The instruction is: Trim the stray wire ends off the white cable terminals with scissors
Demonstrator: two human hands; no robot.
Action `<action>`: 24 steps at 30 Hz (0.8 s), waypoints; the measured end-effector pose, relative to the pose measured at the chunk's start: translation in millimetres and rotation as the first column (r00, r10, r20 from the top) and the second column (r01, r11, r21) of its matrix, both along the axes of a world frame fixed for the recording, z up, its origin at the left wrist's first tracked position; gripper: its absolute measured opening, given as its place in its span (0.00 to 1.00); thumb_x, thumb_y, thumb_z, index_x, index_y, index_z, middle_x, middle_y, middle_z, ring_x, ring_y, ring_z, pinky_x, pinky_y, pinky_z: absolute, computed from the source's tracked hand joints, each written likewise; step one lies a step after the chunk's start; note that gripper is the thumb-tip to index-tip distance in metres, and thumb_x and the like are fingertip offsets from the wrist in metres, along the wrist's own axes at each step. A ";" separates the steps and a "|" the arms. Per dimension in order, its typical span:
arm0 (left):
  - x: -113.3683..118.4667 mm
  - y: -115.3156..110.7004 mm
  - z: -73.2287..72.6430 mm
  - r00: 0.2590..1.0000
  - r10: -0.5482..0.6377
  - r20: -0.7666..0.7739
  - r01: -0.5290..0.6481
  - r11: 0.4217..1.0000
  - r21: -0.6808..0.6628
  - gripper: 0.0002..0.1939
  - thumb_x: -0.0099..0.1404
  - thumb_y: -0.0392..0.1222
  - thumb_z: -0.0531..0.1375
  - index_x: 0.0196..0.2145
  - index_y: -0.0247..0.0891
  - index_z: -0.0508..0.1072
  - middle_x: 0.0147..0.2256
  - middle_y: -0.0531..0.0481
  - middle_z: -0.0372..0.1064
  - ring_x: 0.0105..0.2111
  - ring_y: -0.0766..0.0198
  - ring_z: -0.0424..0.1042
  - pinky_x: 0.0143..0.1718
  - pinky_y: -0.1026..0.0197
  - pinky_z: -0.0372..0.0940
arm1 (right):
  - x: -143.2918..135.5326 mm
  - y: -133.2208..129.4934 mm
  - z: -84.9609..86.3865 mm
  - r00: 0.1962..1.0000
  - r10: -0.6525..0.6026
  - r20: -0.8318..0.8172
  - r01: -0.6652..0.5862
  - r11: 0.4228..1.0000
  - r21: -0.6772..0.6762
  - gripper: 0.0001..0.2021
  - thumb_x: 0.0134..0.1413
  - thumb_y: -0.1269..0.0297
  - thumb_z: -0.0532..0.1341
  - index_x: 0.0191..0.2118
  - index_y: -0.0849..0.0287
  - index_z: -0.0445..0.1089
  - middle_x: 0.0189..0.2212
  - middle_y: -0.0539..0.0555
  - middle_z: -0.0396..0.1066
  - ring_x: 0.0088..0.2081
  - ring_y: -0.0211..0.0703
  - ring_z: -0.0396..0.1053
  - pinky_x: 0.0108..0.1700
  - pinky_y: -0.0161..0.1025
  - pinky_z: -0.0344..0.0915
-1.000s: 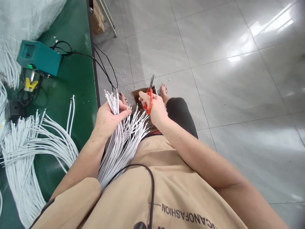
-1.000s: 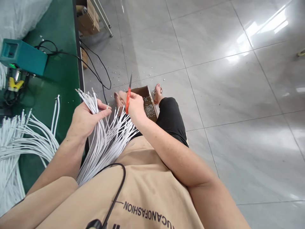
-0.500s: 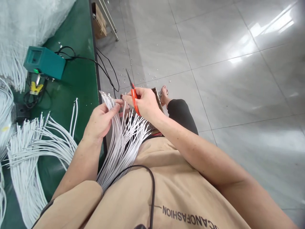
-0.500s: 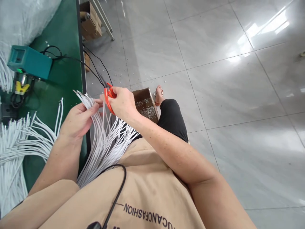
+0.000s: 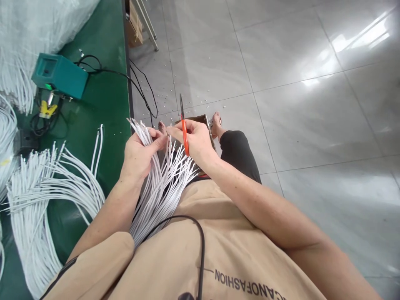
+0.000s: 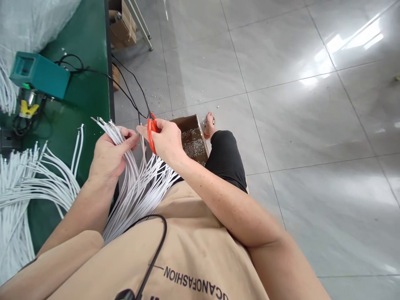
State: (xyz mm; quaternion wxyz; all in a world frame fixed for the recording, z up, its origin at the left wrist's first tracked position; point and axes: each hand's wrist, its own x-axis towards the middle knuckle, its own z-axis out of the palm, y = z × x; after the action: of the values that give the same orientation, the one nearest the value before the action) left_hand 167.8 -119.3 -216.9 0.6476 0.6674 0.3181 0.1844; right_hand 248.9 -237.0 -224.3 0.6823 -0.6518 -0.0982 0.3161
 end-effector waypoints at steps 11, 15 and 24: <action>-0.5 -4.0 5.2 0.988 -0.152 -0.022 0.151 0.987 -0.047 0.17 0.43 0.39 0.71 0.27 0.37 0.66 0.26 0.55 0.66 0.27 0.68 0.68 0.33 0.62 0.65 | -1.4 -4.2 2.8 0.990 0.125 -0.069 -0.112 0.979 0.170 0.14 0.43 0.54 0.65 0.26 0.61 0.69 0.21 0.47 0.66 0.26 0.33 0.62 0.32 0.33 0.61; -1.1 -4.8 7.6 0.976 -0.218 -0.013 0.216 0.970 -0.109 0.15 0.47 0.39 0.69 0.28 0.37 0.66 0.24 0.54 0.67 0.25 0.67 0.69 0.29 0.63 0.62 | 4.0 -6.4 0.3 0.969 0.241 -0.059 -0.220 0.943 0.252 0.13 0.46 0.54 0.64 0.29 0.61 0.68 0.19 0.46 0.65 0.25 0.34 0.63 0.33 0.34 0.62; -1.5 -3.0 5.2 0.993 -0.099 -0.070 0.094 0.993 -0.068 0.18 0.44 0.37 0.70 0.30 0.38 0.66 0.27 0.54 0.70 0.28 0.65 0.70 0.32 0.61 0.64 | 11.7 -21.9 -13.4 0.740 0.384 0.553 -0.059 0.855 -0.515 0.14 0.51 0.56 0.58 0.22 0.60 0.63 0.26 0.52 0.64 0.27 0.36 0.59 0.28 0.35 0.51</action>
State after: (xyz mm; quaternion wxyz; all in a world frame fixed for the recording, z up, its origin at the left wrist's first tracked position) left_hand 166.3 -122.3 -211.7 0.6649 0.6671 0.3147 0.1182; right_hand 260.6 -258.9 -237.7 0.3870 -0.8460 -0.3244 0.1712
